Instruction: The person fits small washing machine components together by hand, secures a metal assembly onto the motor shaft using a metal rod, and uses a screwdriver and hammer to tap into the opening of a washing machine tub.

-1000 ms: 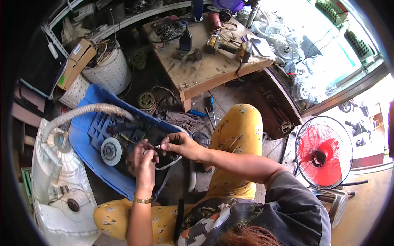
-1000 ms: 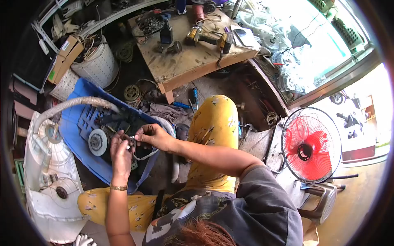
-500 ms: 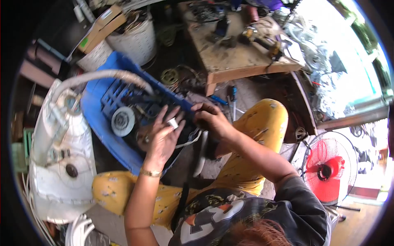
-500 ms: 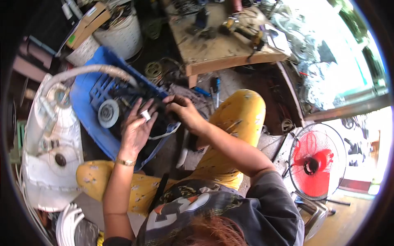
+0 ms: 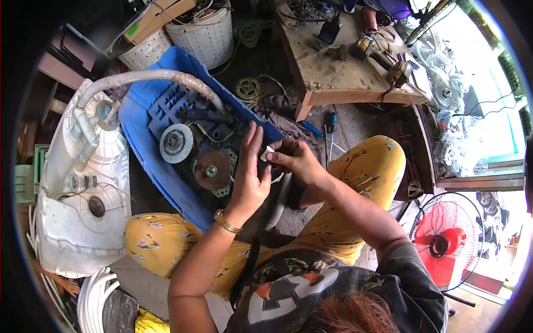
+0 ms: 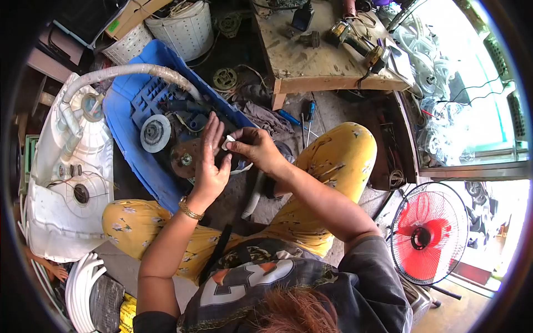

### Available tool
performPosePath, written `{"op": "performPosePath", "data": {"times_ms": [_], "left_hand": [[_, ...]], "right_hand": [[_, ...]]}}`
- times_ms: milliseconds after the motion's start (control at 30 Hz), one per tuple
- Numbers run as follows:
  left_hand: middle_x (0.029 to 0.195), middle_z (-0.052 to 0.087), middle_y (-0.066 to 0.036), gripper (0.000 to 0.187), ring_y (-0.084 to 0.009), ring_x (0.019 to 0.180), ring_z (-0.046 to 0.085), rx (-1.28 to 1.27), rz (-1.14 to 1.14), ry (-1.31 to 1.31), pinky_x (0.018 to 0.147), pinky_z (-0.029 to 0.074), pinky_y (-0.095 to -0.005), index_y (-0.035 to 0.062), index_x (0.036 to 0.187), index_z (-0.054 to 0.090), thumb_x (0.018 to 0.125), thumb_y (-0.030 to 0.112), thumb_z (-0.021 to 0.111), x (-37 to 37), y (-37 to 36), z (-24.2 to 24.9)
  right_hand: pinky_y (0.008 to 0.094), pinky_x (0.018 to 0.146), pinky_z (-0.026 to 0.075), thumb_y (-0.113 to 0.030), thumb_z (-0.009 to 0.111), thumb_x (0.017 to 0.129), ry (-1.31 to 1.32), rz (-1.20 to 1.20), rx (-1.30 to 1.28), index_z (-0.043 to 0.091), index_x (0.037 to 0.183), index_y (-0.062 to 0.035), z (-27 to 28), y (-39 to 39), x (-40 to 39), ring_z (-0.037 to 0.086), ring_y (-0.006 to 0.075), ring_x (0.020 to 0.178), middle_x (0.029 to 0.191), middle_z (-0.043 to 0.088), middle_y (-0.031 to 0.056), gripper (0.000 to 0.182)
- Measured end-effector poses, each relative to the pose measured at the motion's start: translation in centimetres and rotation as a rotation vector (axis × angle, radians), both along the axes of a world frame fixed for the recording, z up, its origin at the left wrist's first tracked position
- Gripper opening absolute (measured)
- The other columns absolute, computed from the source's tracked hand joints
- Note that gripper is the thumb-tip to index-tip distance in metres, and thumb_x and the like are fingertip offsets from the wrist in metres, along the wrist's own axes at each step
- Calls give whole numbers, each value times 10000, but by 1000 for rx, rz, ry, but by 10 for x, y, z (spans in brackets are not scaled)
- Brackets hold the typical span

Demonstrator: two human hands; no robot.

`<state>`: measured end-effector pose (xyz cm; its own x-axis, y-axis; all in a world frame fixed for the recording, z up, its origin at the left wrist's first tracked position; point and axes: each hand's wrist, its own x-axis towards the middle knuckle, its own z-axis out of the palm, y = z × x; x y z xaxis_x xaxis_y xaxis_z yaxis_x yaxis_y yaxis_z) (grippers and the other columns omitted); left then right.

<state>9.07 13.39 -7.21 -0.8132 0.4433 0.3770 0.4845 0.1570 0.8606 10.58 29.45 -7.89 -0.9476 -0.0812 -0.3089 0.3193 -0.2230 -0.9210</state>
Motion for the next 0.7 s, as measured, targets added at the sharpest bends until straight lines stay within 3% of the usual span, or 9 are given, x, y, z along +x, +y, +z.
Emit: {"op": "performPosePath", "data": {"times_ms": [67, 100, 200, 467, 567, 700], "left_hand": [[1483, 267, -155, 745, -272, 1334, 360, 96, 6, -167, 1047, 365, -339, 57, 1443, 231, 782, -165, 492, 1, -2, 0], [1389, 397, -141, 650, -223, 1228, 466, 195, 28, -254, 1036, 374, -323, 37, 1405, 300, 813, -102, 530, -3, -3, -7], [1125, 573, -77, 390, -123, 1009, 575, 340, -58, -504, 910, 451, -260, 8, 1234, 475, 857, -43, 561, -9, -12, -14], [1037, 600, -36, 241, -80, 931, 573, 412, -36, -613, 854, 464, -221, 8, 1079, 553, 849, -19, 618, -4, -6, -14], [1008, 619, -38, 213, -77, 912, 584, 318, 5, -572, 839, 485, -223, 6, 1047, 584, 841, -21, 632, -4, -10, -13], [962, 632, -34, 248, -75, 853, 593, 546, -46, -705, 812, 501, -213, -6, 1071, 601, 829, -38, 642, -1, -8, -7]], "right_hand": [[187, 610, 449, -152, 708, 839, 63, -14, -52, 627, 1003, 0, 3, 1, 0, 539, 35, 706, 827, 632, -12, 238], [188, 614, 452, -138, 699, 845, 95, -22, -78, 630, 1014, 3, 4, 2, 0, 543, 35, 711, 840, 638, -12, 230], [195, 665, 471, -112, 700, 840, 107, -15, -87, 640, 1035, 13, 7, 5, 1, 563, 45, 758, 885, 653, -1, 240], [239, 806, 475, -80, 699, 831, 151, -12, 18, 629, 1059, 19, 5, 4, 2, 583, 101, 879, 943, 658, 42, 259], [213, 716, 482, -98, 695, 838, 33, -32, -23, 603, 1094, 14, 7, 5, 3, 596, 91, 831, 941, 653, 46, 295], [188, 583, 418, -184, 697, 847, -45, -29, -151, 622, 1034, -19, -1, 6, 2, 538, 51, 682, 855, 652, 14, 261]]}}
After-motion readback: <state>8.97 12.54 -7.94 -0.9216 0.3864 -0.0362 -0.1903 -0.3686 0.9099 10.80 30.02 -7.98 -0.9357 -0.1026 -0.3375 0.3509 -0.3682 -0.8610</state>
